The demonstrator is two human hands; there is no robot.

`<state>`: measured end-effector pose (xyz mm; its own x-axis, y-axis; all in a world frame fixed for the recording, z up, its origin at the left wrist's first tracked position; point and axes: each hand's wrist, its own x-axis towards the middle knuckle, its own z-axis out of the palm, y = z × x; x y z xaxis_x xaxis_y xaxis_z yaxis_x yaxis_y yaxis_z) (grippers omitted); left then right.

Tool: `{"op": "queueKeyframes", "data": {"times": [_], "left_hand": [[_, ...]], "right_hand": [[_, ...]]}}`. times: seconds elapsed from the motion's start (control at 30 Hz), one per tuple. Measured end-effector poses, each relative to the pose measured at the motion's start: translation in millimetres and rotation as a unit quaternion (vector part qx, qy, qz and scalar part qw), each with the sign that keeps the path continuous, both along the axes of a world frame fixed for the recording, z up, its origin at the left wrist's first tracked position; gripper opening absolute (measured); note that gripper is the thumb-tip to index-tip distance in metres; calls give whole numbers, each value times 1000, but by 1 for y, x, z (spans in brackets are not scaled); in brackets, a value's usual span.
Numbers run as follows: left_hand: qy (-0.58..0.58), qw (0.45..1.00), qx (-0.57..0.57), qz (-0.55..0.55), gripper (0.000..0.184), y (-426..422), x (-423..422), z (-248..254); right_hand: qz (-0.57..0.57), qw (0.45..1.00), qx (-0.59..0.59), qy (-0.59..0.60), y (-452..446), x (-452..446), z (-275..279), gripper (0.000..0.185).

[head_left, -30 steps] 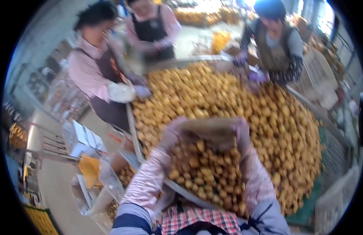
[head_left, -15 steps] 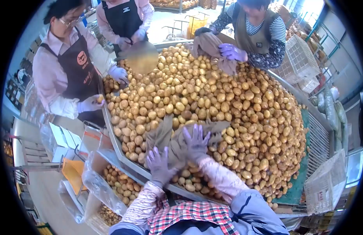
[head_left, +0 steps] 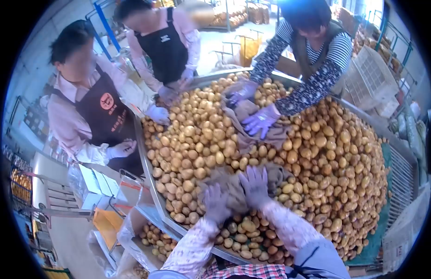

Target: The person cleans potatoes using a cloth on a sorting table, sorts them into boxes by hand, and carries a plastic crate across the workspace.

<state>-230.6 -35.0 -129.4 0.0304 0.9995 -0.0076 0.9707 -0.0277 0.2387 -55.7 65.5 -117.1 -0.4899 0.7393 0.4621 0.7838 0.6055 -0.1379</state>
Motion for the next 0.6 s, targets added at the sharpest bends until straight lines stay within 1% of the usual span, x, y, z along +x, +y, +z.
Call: {"op": "queueKeyframes", "data": {"times": [0.07, 0.17, 0.23, 0.27, 0.3, 0.33, 0.37, 0.4, 0.43, 0.47, 0.53, 0.57, 0.6], "left_hand": [[-11, 995, 2, -96, 61, -35, -16, 10], [-148, 983, -61, -94, 52, -47, -41, 42], [-263, 964, -18, 31, 51, -38, -41, 103], [-318, 943, 4, 97, 51, -28, -44, 123], [-315, 940, 91, 97, 53, -14, -52, 124], [-305, 931, 175, 95, 55, -1, -62, 122], [-226, 941, 241, 72, 60, 17, -79, 110], [-155, 949, 263, 81, 68, 33, -89, 109], [-90, 960, 232, 127, 66, 53, -100, 105], [-25, 964, 201, 175, 70, 70, -109, 96], [39, 963, 105, 247, 76, 100, -125, 53], [70, 956, 52, 280, 79, 113, -131, 32], [6, 954, -30, 299, 81, 120, -130, 25]], "right_hand": [[90, 986, -125, 59, -35, 23, 25, 46], [92, 944, -303, 99, -35, 40, 50, 37], [23, 905, -300, 302, -15, 30, 36, 30], [-7, 869, -296, 397, -4, 22, 31, 28], [18, 898, -237, 370, 10, 6, 73, 24], [48, 926, -123, 353, 31, -11, 83, 23], [57, 934, -111, 334, 48, -32, 112, 28], [74, 944, -29, 319, 69, -53, 117, 43], [49, 961, -19, 272, 91, -78, 111, 60], [17, 976, -11, 216, 109, -102, 107, 70], [-37, 996, -11, 78, 142, -148, 91, 72], [-16, 994, -109, 22, 153, -158, 71, 71], [4, 977, -211, -36, 161, -167, 45, 69]]}}
